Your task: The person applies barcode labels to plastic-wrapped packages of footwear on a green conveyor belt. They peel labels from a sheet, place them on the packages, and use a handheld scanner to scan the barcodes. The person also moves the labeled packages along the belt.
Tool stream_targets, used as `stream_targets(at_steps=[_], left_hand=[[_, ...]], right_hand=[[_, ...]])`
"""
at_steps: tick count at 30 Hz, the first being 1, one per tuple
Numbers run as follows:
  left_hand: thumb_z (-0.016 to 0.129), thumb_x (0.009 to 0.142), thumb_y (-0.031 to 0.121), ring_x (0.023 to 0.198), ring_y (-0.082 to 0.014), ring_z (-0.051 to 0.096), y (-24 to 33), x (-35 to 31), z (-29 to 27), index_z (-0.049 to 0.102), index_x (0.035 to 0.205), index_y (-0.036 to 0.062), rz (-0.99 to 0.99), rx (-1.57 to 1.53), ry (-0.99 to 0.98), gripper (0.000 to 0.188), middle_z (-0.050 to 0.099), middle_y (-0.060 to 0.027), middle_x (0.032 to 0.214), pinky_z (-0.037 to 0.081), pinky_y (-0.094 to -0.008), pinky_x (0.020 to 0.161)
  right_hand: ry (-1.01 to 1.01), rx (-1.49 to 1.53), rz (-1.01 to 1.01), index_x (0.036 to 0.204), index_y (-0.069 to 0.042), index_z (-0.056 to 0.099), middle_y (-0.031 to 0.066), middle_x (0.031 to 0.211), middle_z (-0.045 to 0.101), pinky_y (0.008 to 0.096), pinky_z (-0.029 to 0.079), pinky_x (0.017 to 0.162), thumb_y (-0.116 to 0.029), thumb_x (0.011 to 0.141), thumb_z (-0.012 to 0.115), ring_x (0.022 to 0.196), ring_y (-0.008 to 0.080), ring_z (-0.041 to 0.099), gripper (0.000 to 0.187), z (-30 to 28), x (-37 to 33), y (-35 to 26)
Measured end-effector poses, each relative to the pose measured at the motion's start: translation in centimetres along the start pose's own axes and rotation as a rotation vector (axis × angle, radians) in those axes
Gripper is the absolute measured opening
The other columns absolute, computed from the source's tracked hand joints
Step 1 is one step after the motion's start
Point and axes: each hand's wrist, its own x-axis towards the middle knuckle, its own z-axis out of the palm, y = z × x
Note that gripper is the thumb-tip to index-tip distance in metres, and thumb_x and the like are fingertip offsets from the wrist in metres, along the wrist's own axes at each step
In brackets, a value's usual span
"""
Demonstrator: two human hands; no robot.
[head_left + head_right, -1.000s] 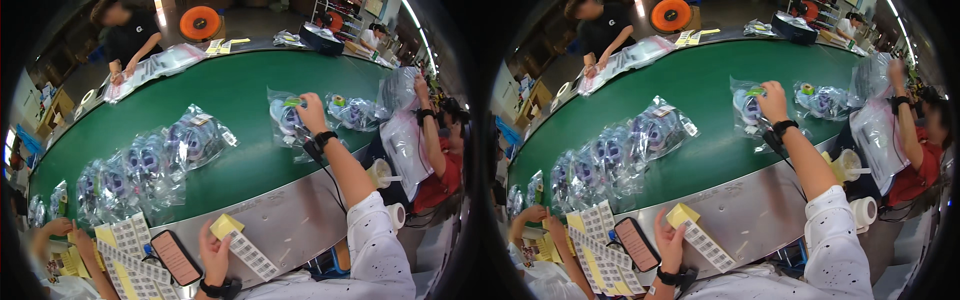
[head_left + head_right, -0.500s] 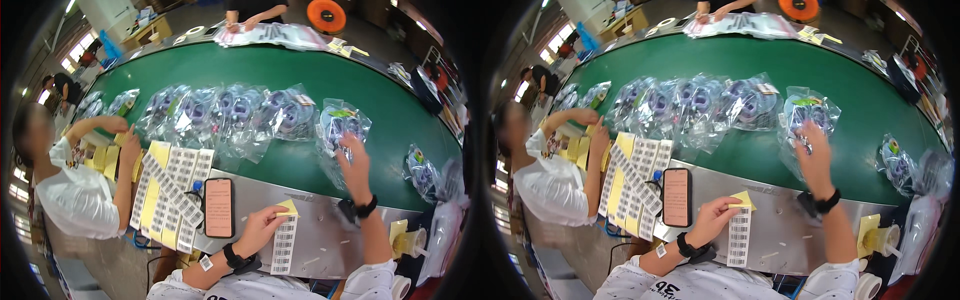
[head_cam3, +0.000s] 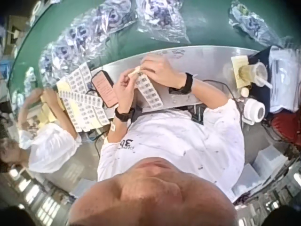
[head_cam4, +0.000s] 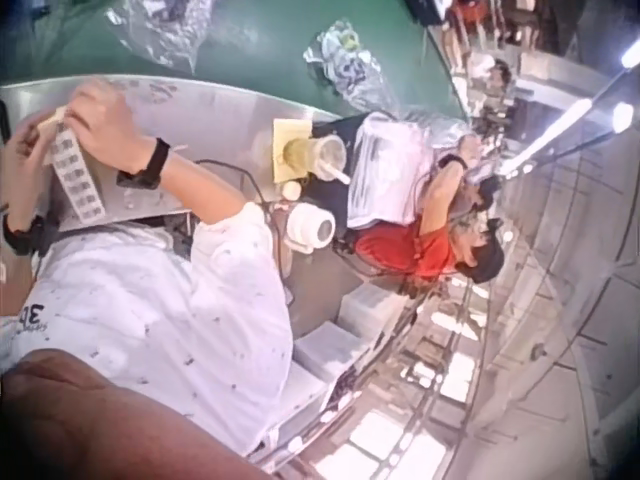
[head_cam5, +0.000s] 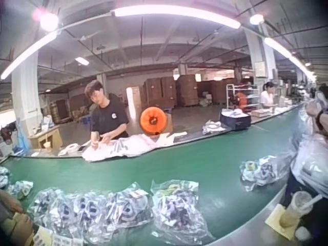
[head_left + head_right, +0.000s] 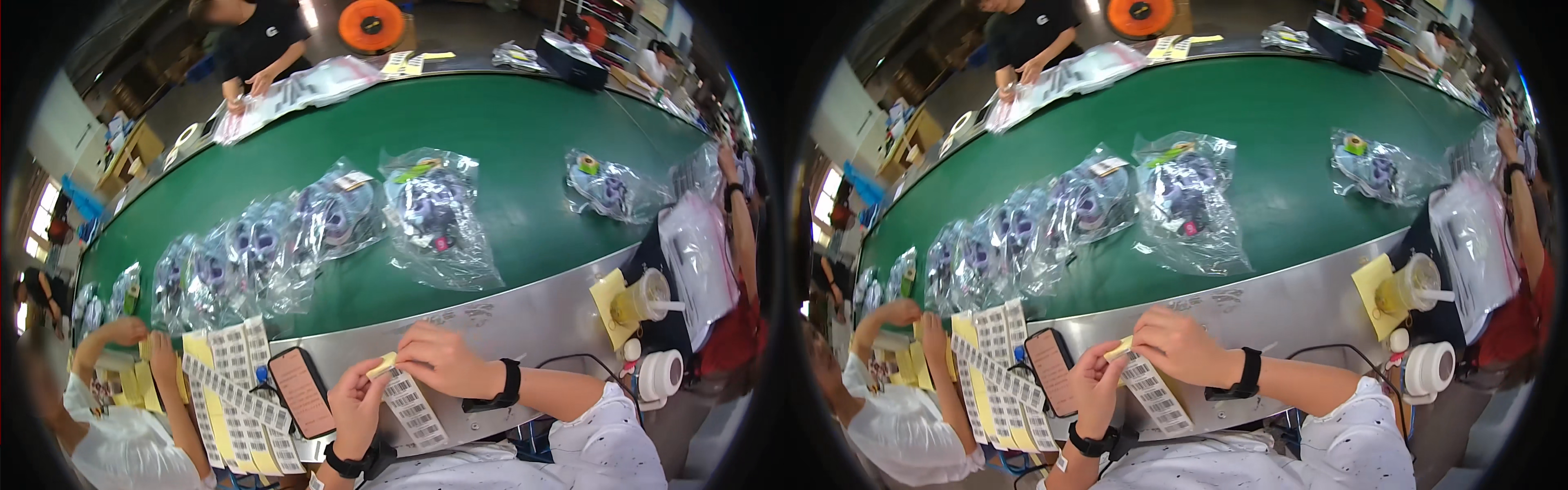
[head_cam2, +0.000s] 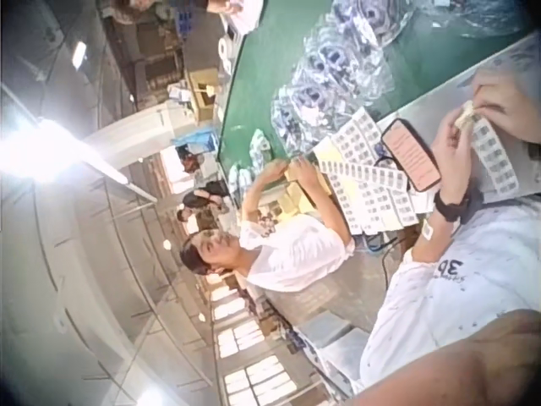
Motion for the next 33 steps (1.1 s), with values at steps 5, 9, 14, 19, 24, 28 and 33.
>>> stream_targets(at_steps=[5, 9, 14, 19, 24, 28, 33], left_hand=[[0.059, 0.087, -0.009, 0.096, -0.0164, 0.065, 0.4, 0.6, 0.6, 0.041, 0.132, -0.0051, -0.051, 0.059, -0.143, 0.049, 0.063, -0.0158, 0.112, 0.054, -0.0238, 0.079], [0.059, 0.088, -0.007, 0.098, -0.018, 0.065, -2.1, 1.4, -0.4, 0.039, 0.133, -0.0056, -0.088, -0.029, -0.074, 0.05, 0.062, -0.0181, 0.114, 0.054, -0.0243, 0.079], [0.059, 0.088, -0.005, 0.1, -0.019, 0.064, -3.0, 1.3, 1.1, 0.039, 0.132, -0.0072, -0.044, 0.017, -0.008, 0.048, 0.062, -0.0188, 0.115, 0.053, -0.0255, 0.081], [0.057, 0.089, -0.005, 0.1, -0.0182, 0.064, -4.0, 1.7, 1.3, 0.038, 0.134, -0.0073, -0.043, 0.049, 0.022, 0.049, 0.061, -0.0181, 0.116, 0.051, -0.0257, 0.084], [0.057, 0.09, -0.002, 0.098, -0.0157, 0.064, -3.0, 1.3, 2.4, 0.044, 0.13, -0.007, -0.086, 0.093, 0.069, 0.042, 0.063, -0.0161, 0.112, 0.05, -0.0242, 0.084], [0.056, 0.09, -0.002, 0.095, -0.0154, 0.065, -3.6, 1.3, 2.7, 0.044, 0.13, -0.0071, -0.104, 0.084, 0.087, 0.042, 0.064, -0.0163, 0.111, 0.05, -0.0241, 0.082], [0.056, 0.091, -0.002, 0.094, -0.0144, 0.065, -3.8, 1.5, 2.9, 0.044, 0.13, -0.0064, -0.103, 0.11, 0.06, 0.041, 0.065, -0.0155, 0.11, 0.051, -0.0236, 0.082]], right_hand=[[0.051, -0.095, -0.148, 0.082, -0.001, 0.058, 0.0103, 0.087, 0.057, 0.0372, 0.046, 0.071, -0.002, 0.08, 0.062, 0.083, 0.0285, 0.055, 0.005, -0.7, 0.3, -0.3], [0.142, 0.014, -0.032, 0.084, -0.003, 0.06, 0.0096, 0.084, 0.057, 0.0329, 0.047, 0.072, -0.004, 0.081, 0.062, 0.08, 0.024, 0.057, 0.003, -5.9, 4.7, 0.3], [0.739, -0.143, 0.279, 0.083, 0.0, 0.065, 0.0044, 0.09, 0.06, 0.028, 0.049, 0.069, -0.011, 0.084, 0.066, 0.078, 0.0114, 0.059, 0.011, -18.1, 11.0, 16.5], [0.62, -0.388, 0.491, 0.077, 0.001, 0.069, 0.0126, 0.088, 0.065, 0.0366, 0.05, 0.071, -0.013, 0.075, 0.073, 0.077, 0.0219, 0.065, 0.015, -21.1, 11.5, 27.8], [0.583, -0.087, 0.66, 0.077, 0.003, 0.069, 0.0072, 0.07, 0.063, 0.0319, 0.046, 0.063, -0.008, 0.075, 0.072, 0.068, 0.0142, 0.056, 0.012, -20.9, 13.6, 30.9], [0.582, -0.216, 0.665, 0.074, -0.003, 0.072, 0.0133, 0.076, 0.069, 0.0379, 0.051, 0.069, -0.017, 0.073, 0.074, 0.07, 0.0272, 0.066, 0.014, -20.2, 13.4, 32.5], [0.589, -0.513, 0.731, 0.073, -0.008, 0.074, 0.0134, 0.079, 0.07, 0.0448, 0.052, 0.075, -0.021, 0.071, 0.075, 0.083, 0.0321, 0.066, 0.013, -19.0, 14.0, 31.8]])
